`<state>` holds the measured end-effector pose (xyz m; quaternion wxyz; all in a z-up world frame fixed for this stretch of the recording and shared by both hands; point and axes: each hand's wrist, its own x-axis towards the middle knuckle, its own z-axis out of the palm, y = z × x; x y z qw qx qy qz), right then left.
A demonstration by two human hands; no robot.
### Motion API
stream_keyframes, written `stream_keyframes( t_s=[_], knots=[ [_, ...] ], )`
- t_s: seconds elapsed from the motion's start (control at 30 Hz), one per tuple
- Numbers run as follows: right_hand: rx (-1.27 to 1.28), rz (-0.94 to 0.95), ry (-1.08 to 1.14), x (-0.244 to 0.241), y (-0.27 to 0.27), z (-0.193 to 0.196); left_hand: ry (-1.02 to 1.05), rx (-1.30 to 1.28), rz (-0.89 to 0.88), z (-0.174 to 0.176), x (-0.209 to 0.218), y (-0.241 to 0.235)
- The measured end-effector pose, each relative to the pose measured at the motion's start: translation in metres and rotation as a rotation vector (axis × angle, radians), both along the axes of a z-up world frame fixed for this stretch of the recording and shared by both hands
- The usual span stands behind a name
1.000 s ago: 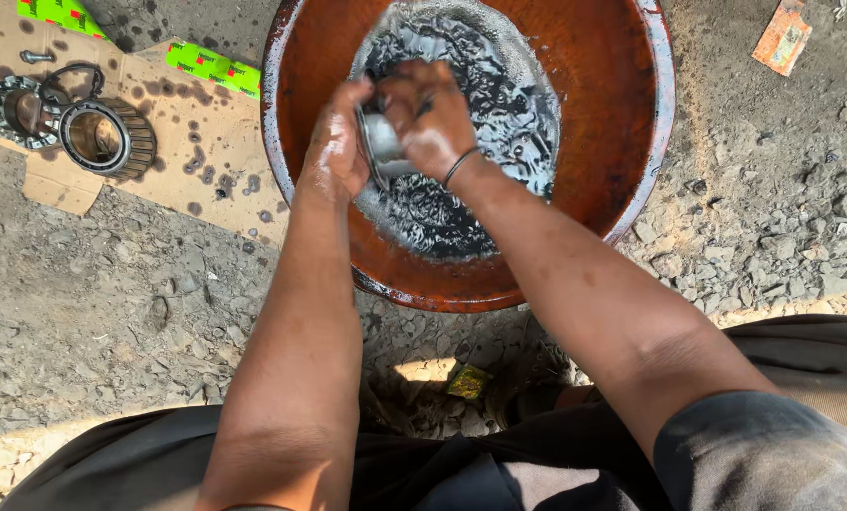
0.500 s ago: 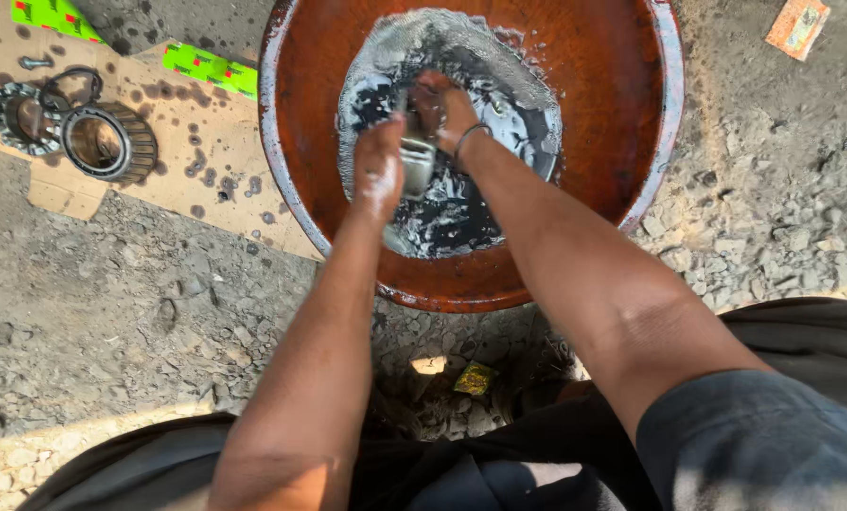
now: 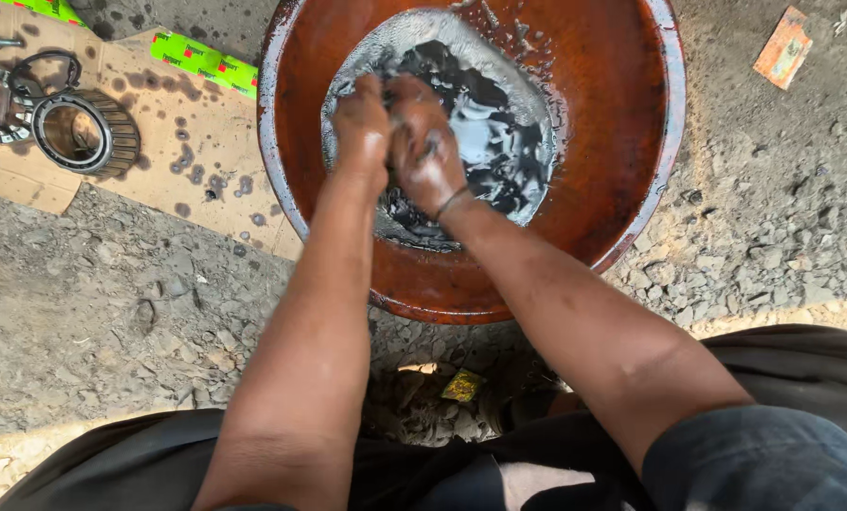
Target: The person scrubs a cylindrical metal part with a brush in a basin of soapy water, repeatedly dipping and scrubbing the part. After cleaning, the person places the part on a cardboard sheet next to other disassembled metal parts.
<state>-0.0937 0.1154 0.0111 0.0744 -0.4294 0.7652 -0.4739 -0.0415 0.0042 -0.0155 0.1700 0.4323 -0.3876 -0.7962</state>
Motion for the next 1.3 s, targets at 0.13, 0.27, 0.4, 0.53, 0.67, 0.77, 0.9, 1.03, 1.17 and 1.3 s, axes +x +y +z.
stream_keyframes(
  t_s=[0.13,0.27,0.4,0.53,0.67,0.77,0.9,1.03,1.17,1.3],
  knots=[
    [0.489,-0.017,-0.296,-0.045,-0.004,-0.017,-0.138,-0.452,-0.216,-0.011,0.012,0.035],
    [0.488,0.293,0.361,-0.059,-0.009,-0.029,-0.108,-0.724,-0.176,-0.016,0.020,0.039],
    [0.301,-0.003,-0.229,-0.023,-0.007,-0.027,-0.121,-0.013,0.038,-0.007,0.018,0.010],
    [-0.080,0.101,-0.031,0.002,-0.009,-0.002,-0.071,0.052,0.043,0.008,0.008,-0.009],
    [0.055,-0.054,-0.311,-0.002,-0.011,0.019,-0.253,-0.377,-0.247,0.002,0.008,0.006],
    [0.266,-0.027,-0.489,-0.005,-0.014,0.029,-0.150,-0.144,-0.109,-0.010,0.021,0.002],
    [0.081,0.166,-0.120,-0.010,-0.020,0.041,-0.046,-0.427,-0.130,-0.018,0.035,-0.023],
    [0.011,0.296,0.047,-0.014,-0.014,0.047,-0.123,-0.273,-0.091,-0.015,0.031,-0.029],
    [0.310,0.148,0.030,-0.032,-0.013,0.051,-0.253,-0.454,-0.237,-0.001,0.012,-0.011],
    [0.415,0.097,-0.029,-0.040,-0.014,0.048,-0.072,-0.604,-0.233,0.008,0.016,-0.004]
  ],
)
